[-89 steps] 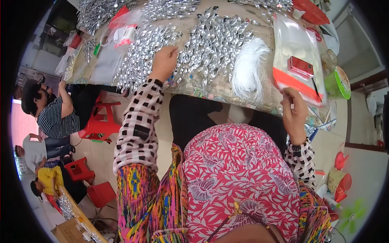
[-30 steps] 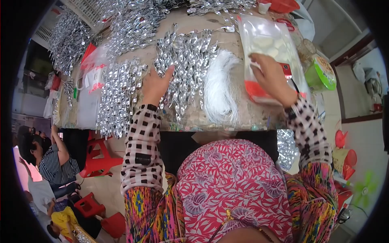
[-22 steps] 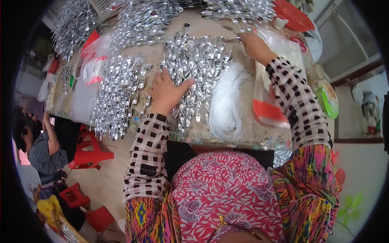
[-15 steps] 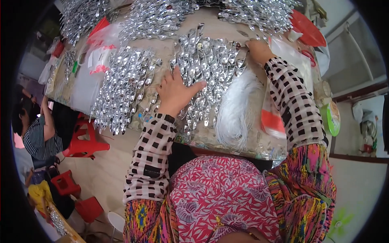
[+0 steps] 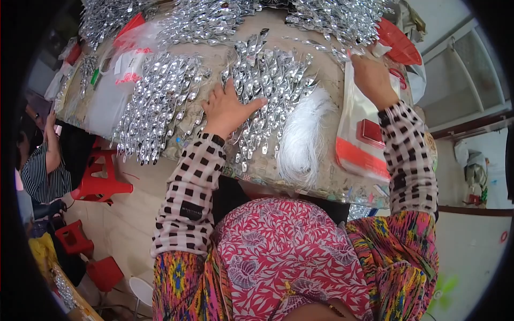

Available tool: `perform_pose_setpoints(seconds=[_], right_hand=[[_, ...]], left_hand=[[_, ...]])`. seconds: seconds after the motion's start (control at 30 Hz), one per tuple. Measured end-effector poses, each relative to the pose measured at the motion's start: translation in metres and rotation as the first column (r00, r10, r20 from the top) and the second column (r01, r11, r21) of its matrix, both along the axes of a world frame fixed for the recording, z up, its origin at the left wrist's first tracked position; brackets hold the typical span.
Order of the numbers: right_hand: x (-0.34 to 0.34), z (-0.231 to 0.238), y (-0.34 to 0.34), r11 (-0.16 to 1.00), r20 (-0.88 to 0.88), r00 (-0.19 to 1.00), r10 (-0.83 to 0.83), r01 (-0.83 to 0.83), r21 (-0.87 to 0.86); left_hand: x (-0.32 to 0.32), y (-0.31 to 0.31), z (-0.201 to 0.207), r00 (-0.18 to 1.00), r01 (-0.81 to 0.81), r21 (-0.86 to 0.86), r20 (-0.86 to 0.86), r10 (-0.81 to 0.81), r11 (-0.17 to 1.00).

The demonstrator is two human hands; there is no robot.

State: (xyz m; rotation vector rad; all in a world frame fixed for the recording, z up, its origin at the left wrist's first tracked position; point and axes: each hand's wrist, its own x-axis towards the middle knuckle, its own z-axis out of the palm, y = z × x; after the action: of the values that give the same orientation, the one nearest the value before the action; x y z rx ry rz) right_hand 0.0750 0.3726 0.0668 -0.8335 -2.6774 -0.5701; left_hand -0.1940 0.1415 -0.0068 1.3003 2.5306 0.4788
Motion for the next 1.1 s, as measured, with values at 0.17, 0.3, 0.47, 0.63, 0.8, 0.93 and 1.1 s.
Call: perform_pose_setpoints(seconds=[0.17,0.3,0.47,0.63,0.8,0.93,1.1], right_hand=[[0.045,0.015,-0.054,0.985,-0.125,0.987,-0.098,0.079,-0.151],[0.076,0.015,-0.1,0.96,-0.211,0.973,-0.097,0.036,-0.276],[0.08,0.007,-0.137,0.468,-0.348,0.879,-0.326,-0.169,-0.867],[0.051,0.008,-0.155,0.347,-0.338,0.902,-0.27,-0.236,-0.908],[0.02,0.012,-0.178,0.665,-0.354,0.93,0.103,-0.329,-0.671],[-0.016,0.03,-0.19,0.707,-0.182,0.879,0.441,-0.465,-0.533],[-0.077,0.039,-0.14,0.344,-0.518,0.849,0.103,-0.519,-0.783]], left_hand=[[-0.004,-0.004,0.0,1.0,-0.002,0.026,0.025,0.001,1.0],[-0.008,-0.005,-0.001,1.0,0.021,0.017,-0.001,-0.021,1.0],[-0.027,-0.008,-0.007,0.995,0.07,0.231,-0.082,-0.052,0.97],[-0.006,-0.032,0.018,0.972,0.224,0.689,-0.21,-0.106,0.689],[0.055,-0.079,0.066,0.624,0.714,0.391,-0.731,-0.277,0.58],[0.051,-0.113,0.041,0.797,0.571,0.257,-0.4,-0.452,0.78],[0.017,-0.124,0.021,0.919,0.359,0.455,-0.323,-0.224,0.815]])
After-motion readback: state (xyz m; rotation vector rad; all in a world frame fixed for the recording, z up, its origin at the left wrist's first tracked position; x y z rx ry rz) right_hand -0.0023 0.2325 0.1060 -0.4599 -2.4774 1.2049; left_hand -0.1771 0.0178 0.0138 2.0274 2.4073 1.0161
